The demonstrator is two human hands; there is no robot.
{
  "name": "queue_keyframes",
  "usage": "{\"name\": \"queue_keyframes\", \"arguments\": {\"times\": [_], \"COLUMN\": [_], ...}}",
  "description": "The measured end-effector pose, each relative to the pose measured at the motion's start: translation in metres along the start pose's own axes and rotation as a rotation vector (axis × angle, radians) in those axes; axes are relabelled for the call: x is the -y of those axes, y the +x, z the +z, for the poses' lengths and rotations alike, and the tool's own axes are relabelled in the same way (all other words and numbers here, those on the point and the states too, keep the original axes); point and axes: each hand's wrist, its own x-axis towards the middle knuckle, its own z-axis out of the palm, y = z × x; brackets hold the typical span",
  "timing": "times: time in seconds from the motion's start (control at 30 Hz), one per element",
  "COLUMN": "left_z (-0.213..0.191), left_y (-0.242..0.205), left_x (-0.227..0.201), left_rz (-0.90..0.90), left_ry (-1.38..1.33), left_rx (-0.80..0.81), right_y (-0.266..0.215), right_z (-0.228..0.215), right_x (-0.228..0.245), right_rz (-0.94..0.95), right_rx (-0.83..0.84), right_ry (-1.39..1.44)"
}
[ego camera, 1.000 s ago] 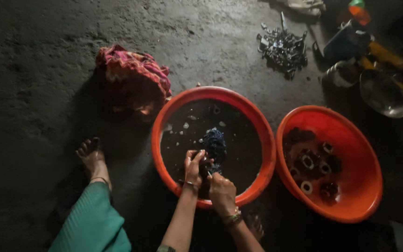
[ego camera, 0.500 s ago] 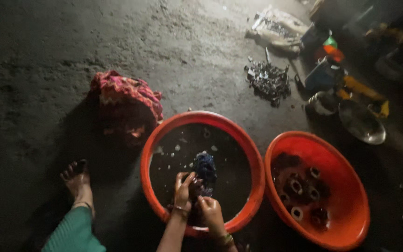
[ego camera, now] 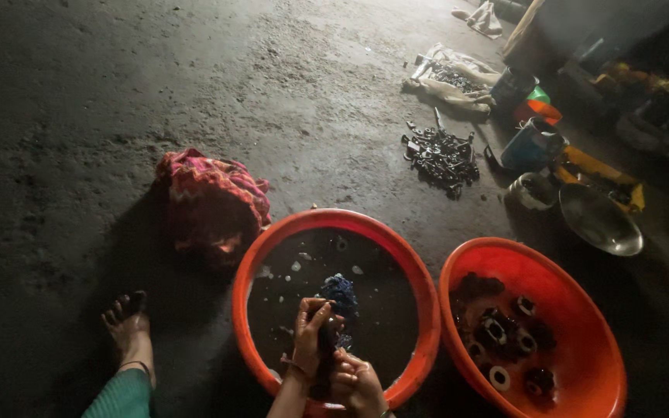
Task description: The person sits on the floor and washes small metal rings and parts by hand in a red basin filled with dark water. They scrub each piece with a dark cloth, rinse it, and place it into a second red basin to the right.
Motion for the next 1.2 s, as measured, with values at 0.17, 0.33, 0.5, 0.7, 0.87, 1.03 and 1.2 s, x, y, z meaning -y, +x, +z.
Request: {"name": "queue_keyframes", "arguments": {"times": [0.17, 0.33, 0.5, 0.7, 0.87, 1.03, 1.2], "left_z": [-0.018, -0.057, -0.071, -0.051, -0.035, -0.045, -0.058], "left_y": [0.023, 0.058, 0.062, 0.048, 0.031, 0.038, 0.053], "left_x": [0.025, 0.072, 0.083, 0.048, 0.031, 0.045, 0.066], "left_rz": [0.127, 0.613, 0.375, 0.243, 0.085, 0.214, 0.288], "left_ry": [0.161, 0.981, 0.981, 0.887, 0.319, 0.354, 0.735], "left_rx": [0.007, -0.320, -0.454, -0.204, 0.103, 0.048, -0.160], "right_y": [0.003, -0.018, -0.028, -0.006, 0.001, -0.007, -0.038], "right_z": [0.007, 0.039, 0.046, 0.010, -0.014, 0.014, 0.066], "right_x": [-0.010, -0.009, -0.001, 0.000, -0.005, -0.009, 0.003], "right_rz": [-0.295, -0.771, -0.859, -0.589, -0.033, -0.391, -0.814], "right_rx": [-0.164, -0.666, -0.703, -0.386, -0.096, -0.295, -0.672], "right_ry": [-0.368, -1.557, -1.868, -0.997, -0.079, -0.638, -1.786]}}
